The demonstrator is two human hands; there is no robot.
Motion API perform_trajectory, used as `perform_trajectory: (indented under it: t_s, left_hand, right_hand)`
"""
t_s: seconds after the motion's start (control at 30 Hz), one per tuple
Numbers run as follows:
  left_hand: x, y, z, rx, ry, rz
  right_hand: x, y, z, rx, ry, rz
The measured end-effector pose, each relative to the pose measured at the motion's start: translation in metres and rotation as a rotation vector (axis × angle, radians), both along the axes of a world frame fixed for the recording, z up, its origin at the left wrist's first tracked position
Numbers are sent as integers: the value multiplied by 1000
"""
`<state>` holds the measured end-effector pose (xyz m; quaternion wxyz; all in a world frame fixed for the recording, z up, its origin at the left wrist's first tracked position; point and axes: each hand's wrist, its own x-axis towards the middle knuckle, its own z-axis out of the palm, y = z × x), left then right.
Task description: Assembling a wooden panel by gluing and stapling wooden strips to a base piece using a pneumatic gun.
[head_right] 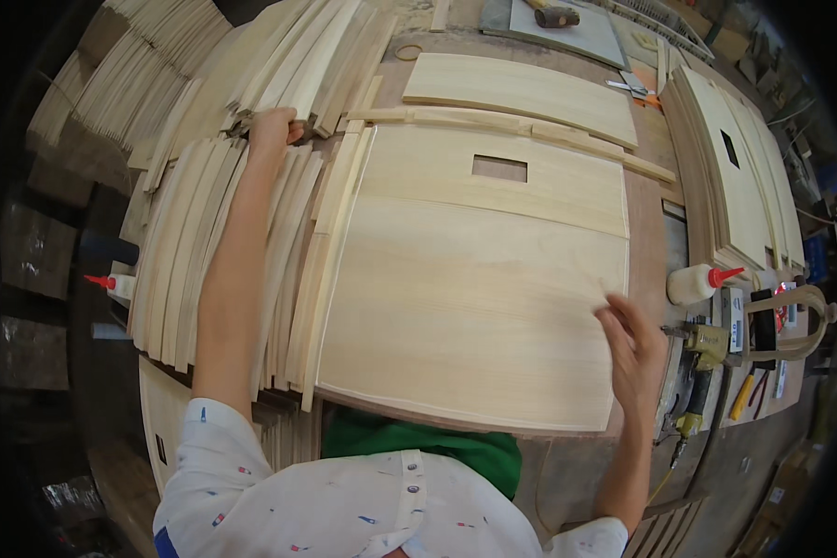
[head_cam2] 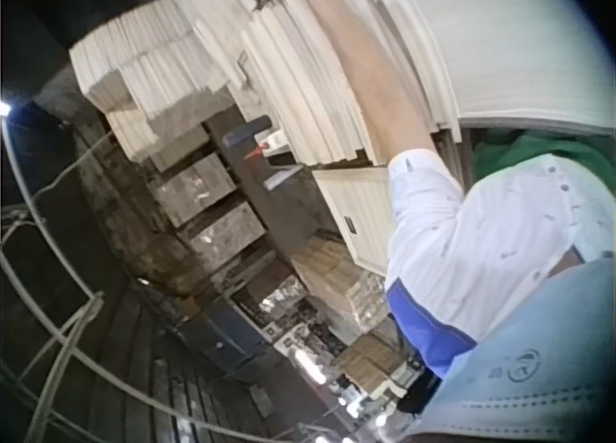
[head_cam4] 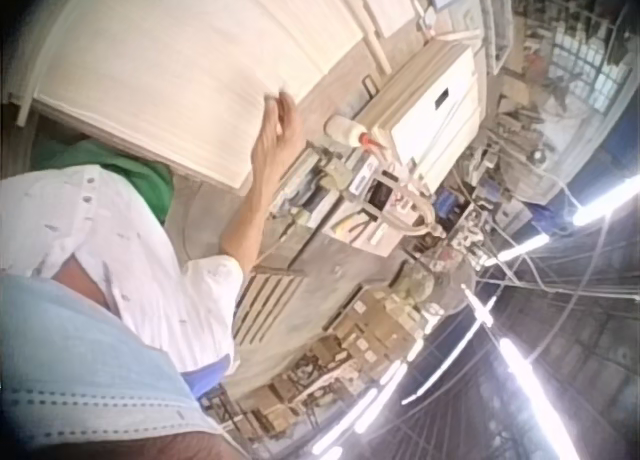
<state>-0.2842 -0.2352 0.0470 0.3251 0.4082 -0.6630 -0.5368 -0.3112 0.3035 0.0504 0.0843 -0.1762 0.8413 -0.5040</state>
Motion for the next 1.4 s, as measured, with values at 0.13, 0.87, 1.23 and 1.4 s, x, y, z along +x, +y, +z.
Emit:
perform_trajectory:
  t_s: [0.13,0.87,1.23,1.4]
  left_hand:
    - [82,88,-3,45,104,-143]
    - [310,256,-16,-141,-319,-199]
    - [298,248,-29,-280,-325,-240]
    - [303,246,-36,-318,-337,-217]
  right_hand:
    - [1,-107,2,-229,-125,226]
    - [76,-295,-59,-339,-548,415]
    - [62,-303,-66,-252,-536,397]
    - [66,-307,-68,-242,-506,391]
